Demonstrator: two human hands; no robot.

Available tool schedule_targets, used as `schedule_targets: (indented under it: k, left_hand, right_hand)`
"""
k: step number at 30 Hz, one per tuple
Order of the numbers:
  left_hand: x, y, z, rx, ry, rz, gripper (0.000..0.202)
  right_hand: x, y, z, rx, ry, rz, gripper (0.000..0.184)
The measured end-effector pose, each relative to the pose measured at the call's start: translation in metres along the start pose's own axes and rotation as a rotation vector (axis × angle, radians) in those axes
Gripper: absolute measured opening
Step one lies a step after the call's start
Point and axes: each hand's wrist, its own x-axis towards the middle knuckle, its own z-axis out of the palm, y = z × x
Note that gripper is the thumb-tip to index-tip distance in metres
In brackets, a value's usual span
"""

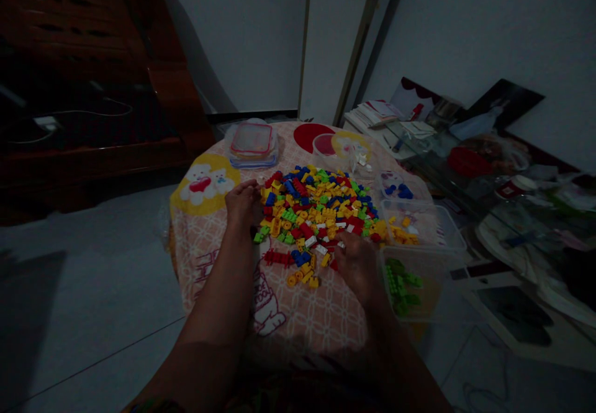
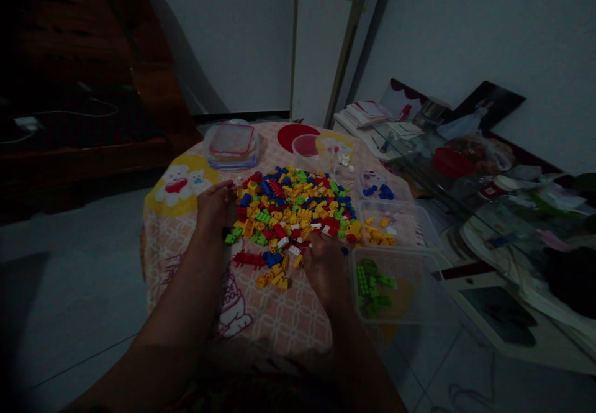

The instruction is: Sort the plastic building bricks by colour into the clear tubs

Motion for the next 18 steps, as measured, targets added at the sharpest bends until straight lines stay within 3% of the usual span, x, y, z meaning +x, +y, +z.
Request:
schedule_targets:
  k: [4, 8, 13, 18]
  left_hand:
    - [-0.002, 0.002, 0.001, -0.007, 0.003, -0.001, 0.021]
    - [-0.003, 0.003, 0.0, -0.022, -0.008, -0.013, 0.019]
    - [-0.002, 0.002, 0.0, -0.037, -0.015, -0.016, 0.02]
    - [-0.001, 0.002, -0.001, -0.035, -0.012, -0.024, 0.021]
  right_hand:
    - [0.025, 0.003, -0.029, 0.168, 0.141, -0.087, 0.024]
    - [0.063, 0.014, -0.056, 0.232, 0.161, -0.168, 0.02]
    - [0.129, 0.043, -0.067, 0.237, 0.191, -0.022, 0.02]
    - [0.2, 0.078, -0.074, 0.211, 0.41, 0.153, 0.034]
